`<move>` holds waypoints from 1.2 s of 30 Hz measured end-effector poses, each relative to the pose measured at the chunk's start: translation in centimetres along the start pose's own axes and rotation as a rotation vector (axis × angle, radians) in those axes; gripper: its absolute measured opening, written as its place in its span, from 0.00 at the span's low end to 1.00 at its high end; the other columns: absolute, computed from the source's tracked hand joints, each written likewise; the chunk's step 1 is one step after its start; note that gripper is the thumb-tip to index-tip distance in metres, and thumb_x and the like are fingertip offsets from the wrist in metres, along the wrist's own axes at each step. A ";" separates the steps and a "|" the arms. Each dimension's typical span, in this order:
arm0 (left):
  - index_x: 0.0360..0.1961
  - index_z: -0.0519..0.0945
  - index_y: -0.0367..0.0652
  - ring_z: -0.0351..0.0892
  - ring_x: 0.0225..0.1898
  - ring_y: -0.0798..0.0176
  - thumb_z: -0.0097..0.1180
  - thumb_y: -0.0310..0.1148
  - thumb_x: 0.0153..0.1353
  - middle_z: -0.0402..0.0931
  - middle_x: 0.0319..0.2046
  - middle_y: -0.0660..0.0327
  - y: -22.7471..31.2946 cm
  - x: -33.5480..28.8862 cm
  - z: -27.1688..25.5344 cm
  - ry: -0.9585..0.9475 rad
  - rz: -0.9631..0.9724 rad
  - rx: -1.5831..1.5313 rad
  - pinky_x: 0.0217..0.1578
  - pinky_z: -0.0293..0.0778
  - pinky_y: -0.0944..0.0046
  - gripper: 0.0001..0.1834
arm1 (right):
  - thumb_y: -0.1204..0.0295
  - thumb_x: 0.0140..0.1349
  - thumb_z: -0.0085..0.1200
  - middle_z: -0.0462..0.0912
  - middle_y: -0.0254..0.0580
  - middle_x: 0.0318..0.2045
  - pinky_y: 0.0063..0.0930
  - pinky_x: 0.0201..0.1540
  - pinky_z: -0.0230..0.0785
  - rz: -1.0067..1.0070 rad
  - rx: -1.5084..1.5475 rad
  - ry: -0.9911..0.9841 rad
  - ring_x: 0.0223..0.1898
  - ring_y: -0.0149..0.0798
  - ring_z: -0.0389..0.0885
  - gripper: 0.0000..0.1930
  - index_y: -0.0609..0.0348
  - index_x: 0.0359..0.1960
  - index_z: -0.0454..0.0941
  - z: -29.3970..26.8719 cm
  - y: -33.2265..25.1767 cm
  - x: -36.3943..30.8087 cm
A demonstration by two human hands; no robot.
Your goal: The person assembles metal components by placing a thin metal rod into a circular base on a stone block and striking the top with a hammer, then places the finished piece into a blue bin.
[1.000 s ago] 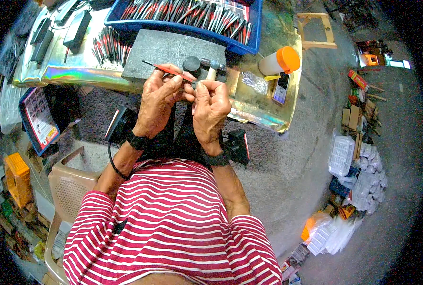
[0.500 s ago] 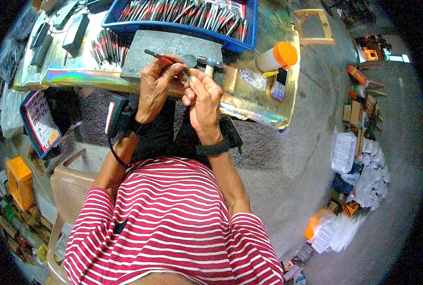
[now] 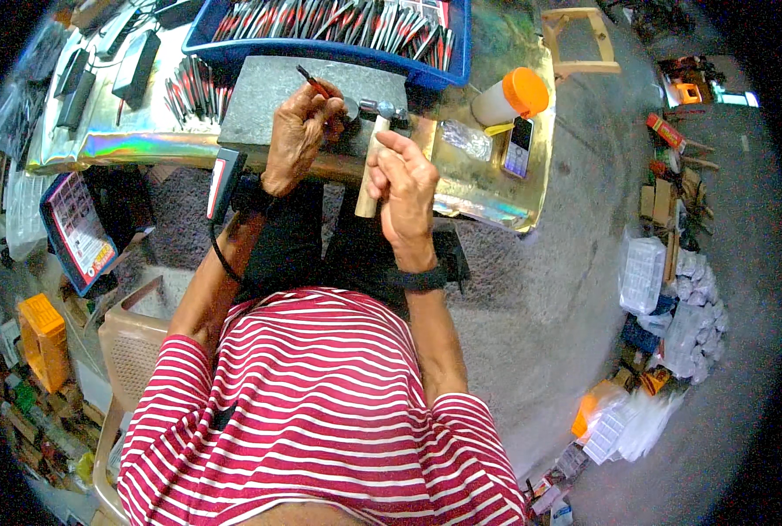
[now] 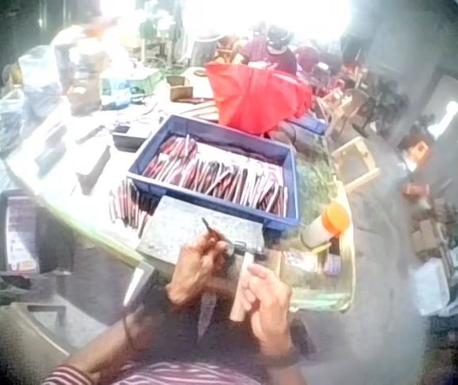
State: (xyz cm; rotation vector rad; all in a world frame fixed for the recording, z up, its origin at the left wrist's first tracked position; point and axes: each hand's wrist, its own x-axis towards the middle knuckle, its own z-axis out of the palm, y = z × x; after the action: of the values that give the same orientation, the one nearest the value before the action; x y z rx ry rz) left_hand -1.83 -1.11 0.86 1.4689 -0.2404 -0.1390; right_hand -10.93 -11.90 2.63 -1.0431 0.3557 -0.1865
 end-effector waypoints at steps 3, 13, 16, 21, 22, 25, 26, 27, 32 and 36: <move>0.26 0.70 0.40 0.65 0.16 0.76 0.49 0.27 0.51 0.66 0.14 0.67 -0.3 0.2 -0.1 0.001 -0.022 -0.009 0.16 0.63 0.75 0.02 | 0.77 0.54 0.44 0.70 0.38 0.23 0.13 0.16 0.58 0.009 0.001 0.037 0.17 0.21 0.62 0.11 0.70 0.39 0.65 -1.8 -0.1 -0.4; 0.27 0.70 0.41 0.67 0.16 0.76 0.48 0.27 0.53 0.69 0.15 0.67 -0.6 0.4 -0.1 -0.013 0.019 0.024 0.15 0.63 0.76 0.02 | 0.77 0.53 0.44 0.70 0.37 0.22 0.13 0.16 0.58 0.021 -0.055 0.125 0.17 0.21 0.62 0.12 0.70 0.39 0.64 -3.6 0.9 -0.9; 0.28 0.70 0.41 0.69 0.17 0.75 0.47 0.27 0.54 0.70 0.16 0.65 -0.7 0.4 -0.3 0.011 0.021 0.036 0.16 0.66 0.75 0.02 | 0.77 0.53 0.44 0.70 0.36 0.22 0.12 0.16 0.58 0.021 -0.113 0.145 0.16 0.20 0.62 0.12 0.70 0.39 0.64 -3.2 1.0 -0.8; 0.28 0.70 0.41 0.70 0.17 0.74 0.48 0.27 0.53 0.71 0.17 0.65 -0.6 0.5 -0.2 0.011 -0.003 -0.002 0.17 0.68 0.75 0.02 | 0.76 0.54 0.43 0.69 0.36 0.22 0.12 0.15 0.58 0.009 -0.227 0.117 0.16 0.20 0.62 0.12 0.71 0.39 0.65 -3.4 1.5 -0.7; 0.28 0.70 0.41 0.70 0.17 0.74 0.48 0.27 0.53 0.71 0.17 0.65 -0.6 0.5 -0.2 0.013 -0.003 -0.003 0.17 0.68 0.75 0.02 | 0.76 0.54 0.43 0.69 0.36 0.22 0.12 0.15 0.58 0.010 -0.229 0.116 0.16 0.20 0.62 0.12 0.71 0.39 0.65 -3.5 1.7 -0.7; 0.27 0.70 0.40 0.70 0.17 0.74 0.48 0.27 0.53 0.70 0.17 0.65 -0.6 0.5 -0.1 0.017 -0.019 -0.033 0.16 0.68 0.75 0.02 | 0.75 0.54 0.42 0.69 0.36 0.22 0.13 0.15 0.58 0.020 -0.283 0.115 0.16 0.20 0.62 0.11 0.71 0.38 0.66 -3.4 2.2 -0.6; 0.27 0.70 0.40 0.70 0.17 0.74 0.48 0.26 0.53 0.70 0.17 0.65 -0.6 0.5 -0.2 0.019 -0.008 -0.028 0.16 0.67 0.74 0.01 | 0.75 0.55 0.43 0.69 0.35 0.21 0.13 0.15 0.58 0.027 -0.298 0.118 0.16 0.20 0.63 0.11 0.71 0.37 0.66 -3.3 2.4 -0.6; 0.26 0.70 0.40 0.70 0.16 0.74 0.48 0.25 0.53 0.70 0.16 0.65 -0.5 0.4 -0.2 0.020 0.002 -0.022 0.15 0.67 0.74 0.01 | 0.74 0.55 0.43 0.69 0.34 0.20 0.13 0.15 0.58 0.033 -0.313 0.120 0.16 0.20 0.63 0.11 0.71 0.36 0.67 -3.2 2.5 -0.6; 0.26 0.70 0.39 0.70 0.15 0.73 0.49 0.23 0.51 0.70 0.16 0.63 -0.7 0.5 0.0 0.019 0.115 0.078 0.14 0.66 0.74 0.02 | 0.69 0.57 0.43 0.67 0.32 0.16 0.13 0.14 0.56 0.040 -0.451 0.120 0.14 0.20 0.62 0.11 0.67 0.32 0.70 -3.5 3.1 -0.3; 0.26 0.68 0.39 0.71 0.14 0.70 0.50 0.22 0.50 0.71 0.16 0.60 -1.0 0.6 0.0 -0.014 0.200 0.190 0.14 0.65 0.71 0.03 | 0.65 0.58 0.42 0.66 0.32 0.16 0.17 0.16 0.54 0.039 -0.580 0.104 0.15 0.23 0.61 0.13 0.64 0.27 0.71 -3.4 3.0 -0.2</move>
State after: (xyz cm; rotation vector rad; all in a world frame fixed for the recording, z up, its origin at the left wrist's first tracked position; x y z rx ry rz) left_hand -1.16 -1.33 -0.11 1.6226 -0.4195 0.0363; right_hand -12.46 -13.06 -1.46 -1.5997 0.5416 -0.1026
